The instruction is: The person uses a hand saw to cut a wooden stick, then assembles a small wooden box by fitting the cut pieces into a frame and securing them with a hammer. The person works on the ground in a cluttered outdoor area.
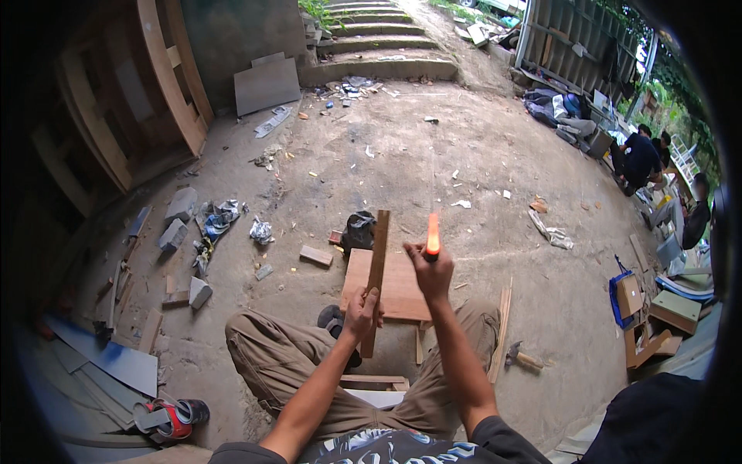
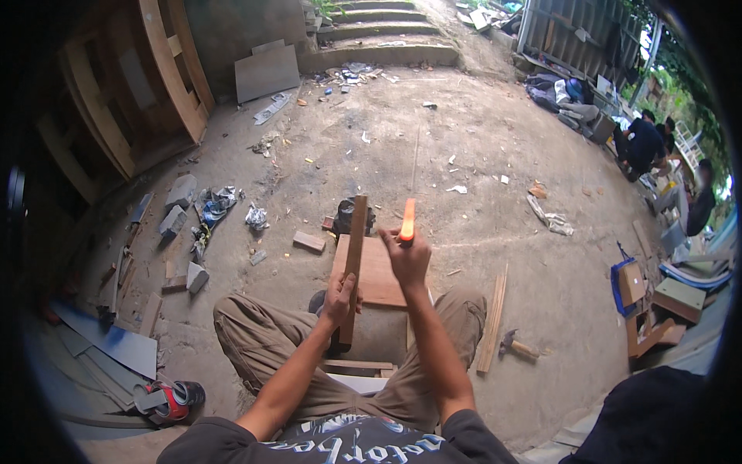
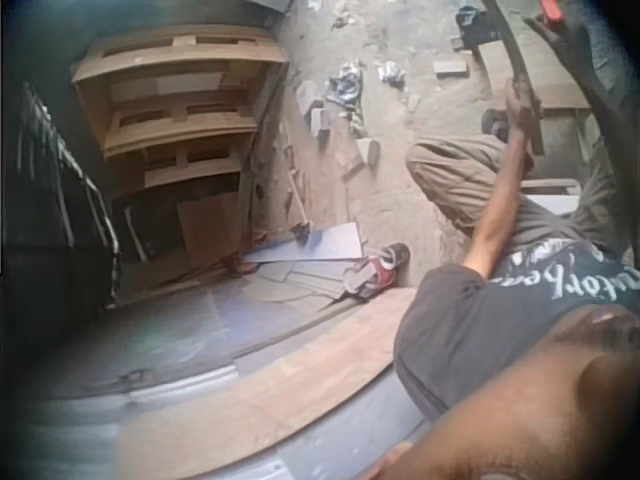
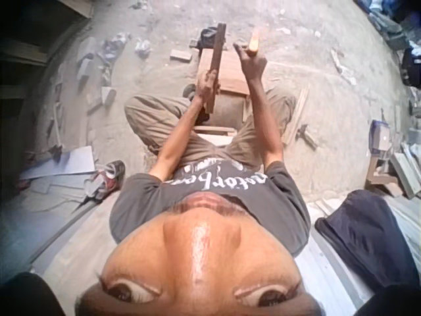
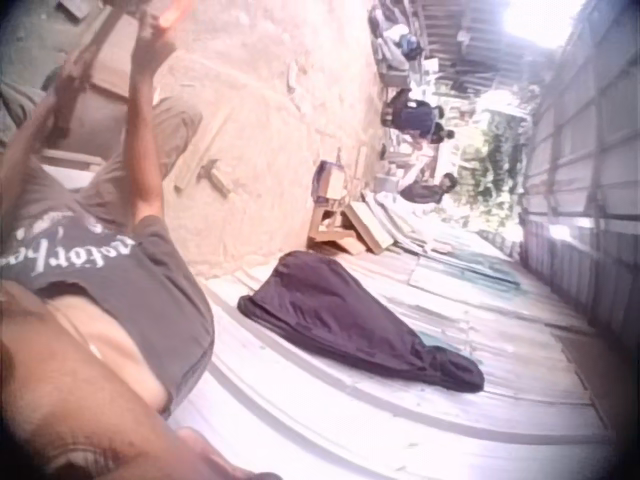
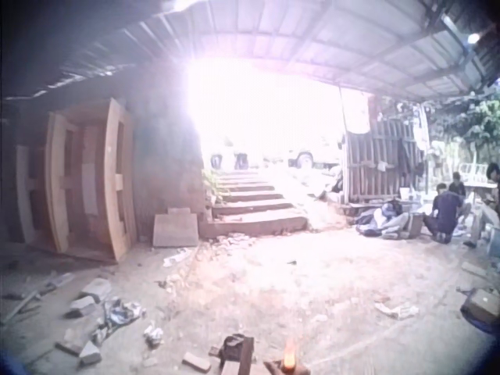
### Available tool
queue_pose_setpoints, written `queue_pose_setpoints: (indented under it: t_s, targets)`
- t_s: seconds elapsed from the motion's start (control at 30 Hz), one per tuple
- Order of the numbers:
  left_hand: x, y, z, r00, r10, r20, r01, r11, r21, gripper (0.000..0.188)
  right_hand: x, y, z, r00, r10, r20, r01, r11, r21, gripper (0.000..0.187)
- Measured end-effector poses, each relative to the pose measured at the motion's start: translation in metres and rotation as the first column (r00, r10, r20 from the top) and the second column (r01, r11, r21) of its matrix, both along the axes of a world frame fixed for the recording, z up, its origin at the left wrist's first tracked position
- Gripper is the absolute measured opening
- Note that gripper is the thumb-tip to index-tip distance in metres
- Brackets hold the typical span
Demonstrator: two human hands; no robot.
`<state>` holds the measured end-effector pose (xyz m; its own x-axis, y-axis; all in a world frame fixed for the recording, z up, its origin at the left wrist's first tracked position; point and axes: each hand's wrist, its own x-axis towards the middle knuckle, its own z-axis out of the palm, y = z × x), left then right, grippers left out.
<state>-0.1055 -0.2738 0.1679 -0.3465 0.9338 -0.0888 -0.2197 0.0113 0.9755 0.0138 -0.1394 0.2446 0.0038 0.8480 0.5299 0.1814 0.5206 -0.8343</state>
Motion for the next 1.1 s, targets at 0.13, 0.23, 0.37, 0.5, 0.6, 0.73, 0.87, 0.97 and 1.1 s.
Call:
queue_pose_setpoints:
  t_s: [0.13, 0.23, 0.37, 0.5, 0.6, 0.73, 0.87, 0.97, 1.1]
  targets:
    - [-0.006, 0.007, 0.018, 0.993, -0.115, 0.027, 0.111, 0.986, 0.12, 0.031, -0.022, -0.029, -0.001, 0.969, 0.211, -0.132, -0.238, 0.941, -0.24, 0.028]
    - [-0.013, 0.017, 0.026, 0.999, 0.038, -0.004, -0.037, 0.971, 0.236, 0.034, -0.027, -0.041, 0.008, 0.941, 0.316, -0.119, -0.337, 0.904, -0.263, 0.026]
    - [-0.026, 0.039, 0.069, 0.988, 0.145, -0.054, -0.118, 0.933, 0.339, 0.029, -0.024, -0.051, 0.018, 0.939, 0.335, 0.079, -0.318, 0.932, -0.175, 0.024]
    - [-0.041, 0.041, 0.087, 0.996, 0.049, -0.081, -0.019, 0.942, 0.336, 0.018, -0.016, -0.047, 0.022, 0.92, 0.381, 0.095, -0.363, 0.917, -0.167, 0.025]
    - [-0.061, 0.037, 0.086, 0.995, -0.096, 0.015, 0.086, 0.935, 0.343, 0.023, -0.016, -0.048, 0.021, 0.907, 0.42, -0.038, -0.42, 0.892, -0.17, 0.025]
    - [-0.06, 0.039, 0.102, 0.994, -0.108, 0.01, 0.102, 0.967, 0.234, 0.028, -0.017, -0.045, 0.024, 0.85, 0.476, -0.227, -0.52, 0.827, -0.213, 0.022]
    - [-0.06, 0.04, 0.111, 0.991, -0.133, 0.016, 0.126, 0.964, 0.235, 0.025, -0.016, -0.055, 0.044, 0.842, 0.444, -0.307, -0.532, 0.777, -0.336, 0.027]
    - [-0.047, 0.043, 0.111, 0.994, -0.101, -0.048, 0.111, 0.934, 0.34, 0.022, -0.013, -0.055, 0.033, 0.811, 0.446, -0.378, -0.553, 0.794, -0.251, 0.027]
    - [-0.036, 0.041, 0.113, 0.973, 0.093, -0.21, 0.012, 0.892, 0.452, 0.017, -0.001, -0.053, 0.027, 0.886, 0.416, -0.206, -0.45, 0.878, -0.164, 0.028]
